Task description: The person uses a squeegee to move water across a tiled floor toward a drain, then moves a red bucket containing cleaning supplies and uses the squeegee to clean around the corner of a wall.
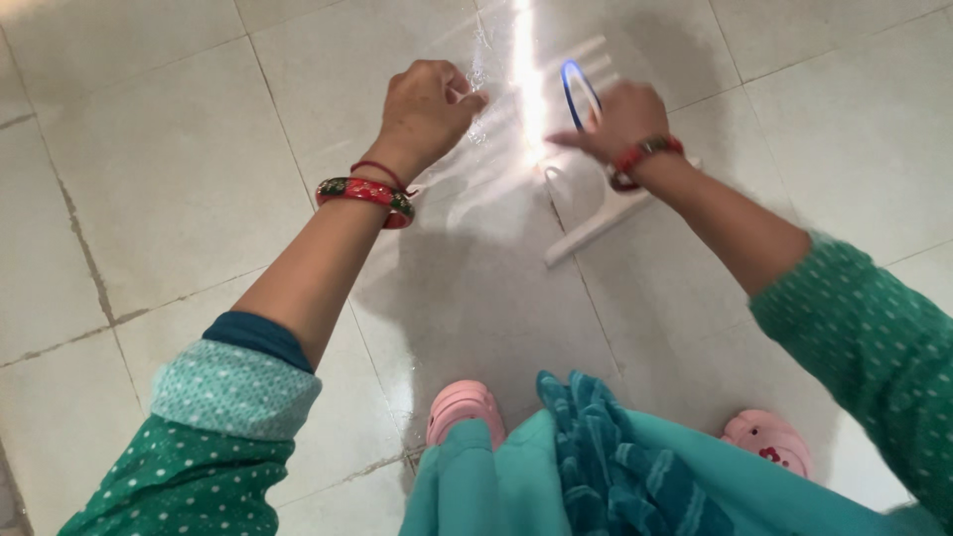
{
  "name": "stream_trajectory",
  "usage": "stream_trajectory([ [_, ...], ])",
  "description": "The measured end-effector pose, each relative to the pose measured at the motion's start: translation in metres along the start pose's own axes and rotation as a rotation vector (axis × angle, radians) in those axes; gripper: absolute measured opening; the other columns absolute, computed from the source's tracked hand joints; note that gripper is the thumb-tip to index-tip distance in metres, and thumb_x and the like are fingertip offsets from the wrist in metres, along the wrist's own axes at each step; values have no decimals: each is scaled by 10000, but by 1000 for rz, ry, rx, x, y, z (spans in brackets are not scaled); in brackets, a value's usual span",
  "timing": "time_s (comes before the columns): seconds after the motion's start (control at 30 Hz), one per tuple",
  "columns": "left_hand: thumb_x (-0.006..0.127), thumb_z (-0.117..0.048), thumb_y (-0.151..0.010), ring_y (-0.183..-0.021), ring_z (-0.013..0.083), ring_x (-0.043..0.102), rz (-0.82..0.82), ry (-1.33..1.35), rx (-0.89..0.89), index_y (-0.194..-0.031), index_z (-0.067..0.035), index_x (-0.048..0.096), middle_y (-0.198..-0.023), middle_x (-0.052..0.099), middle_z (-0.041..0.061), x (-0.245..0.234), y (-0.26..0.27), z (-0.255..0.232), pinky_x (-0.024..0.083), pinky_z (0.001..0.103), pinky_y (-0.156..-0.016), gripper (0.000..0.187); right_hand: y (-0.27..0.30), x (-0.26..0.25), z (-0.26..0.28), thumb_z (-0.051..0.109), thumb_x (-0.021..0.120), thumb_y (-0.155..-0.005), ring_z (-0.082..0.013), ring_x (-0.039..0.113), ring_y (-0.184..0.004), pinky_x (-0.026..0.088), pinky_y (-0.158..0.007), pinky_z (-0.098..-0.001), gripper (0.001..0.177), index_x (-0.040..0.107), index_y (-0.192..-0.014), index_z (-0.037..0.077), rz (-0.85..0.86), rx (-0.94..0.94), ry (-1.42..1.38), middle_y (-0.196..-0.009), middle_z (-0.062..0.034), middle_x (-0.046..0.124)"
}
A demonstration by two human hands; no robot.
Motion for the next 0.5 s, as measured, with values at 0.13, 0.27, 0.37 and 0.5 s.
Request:
stream_trajectory([
  [0.13,770,-362,-866,-882,269,721,21,-22,35,-983,-18,753,-895,748,130,11,1,-3,562,393,-814,364,52,49,-21,886,739,-600,-188,622,-471,514,-514,-336,788,650,-526,107,157,30,-91,-520,-48,638],
  [0.27,778,-358,-860,-914,285,698,6,-25,65,-980,-11,752,-882,752,131,9,6,4,557,407,-792,368,59,78,-3,896,715,-578,-225,655,-521,534,-564,-356,811,660,-537,88,247,-7,-114,-557,-79,671],
  [0.37,755,-382,-870,-887,266,729,52,-39,-25,-993,-37,742,-916,739,119,9,7,18,571,392,-816,366,30,89,32,864,721,-604,-242,670,-562,538,-584,-369,750,660,-547,118,191,-89,-62,-579,-87,664],
  [0.5,779,-376,-853,-911,288,707,-17,-13,-48,-956,-45,752,-915,743,122,-4,13,38,554,407,-829,347,-54,83,69,848,718,-735,-292,670,-664,527,-662,-418,781,706,-696,68,64,-136,-68,-674,-113,671],
])
Point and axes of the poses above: each hand's wrist, its own y-axis away from the middle knuckle, its own x-axis out of the palm, z = x × y, the point moved 7 cm from there along -y, towards the middle knuckle
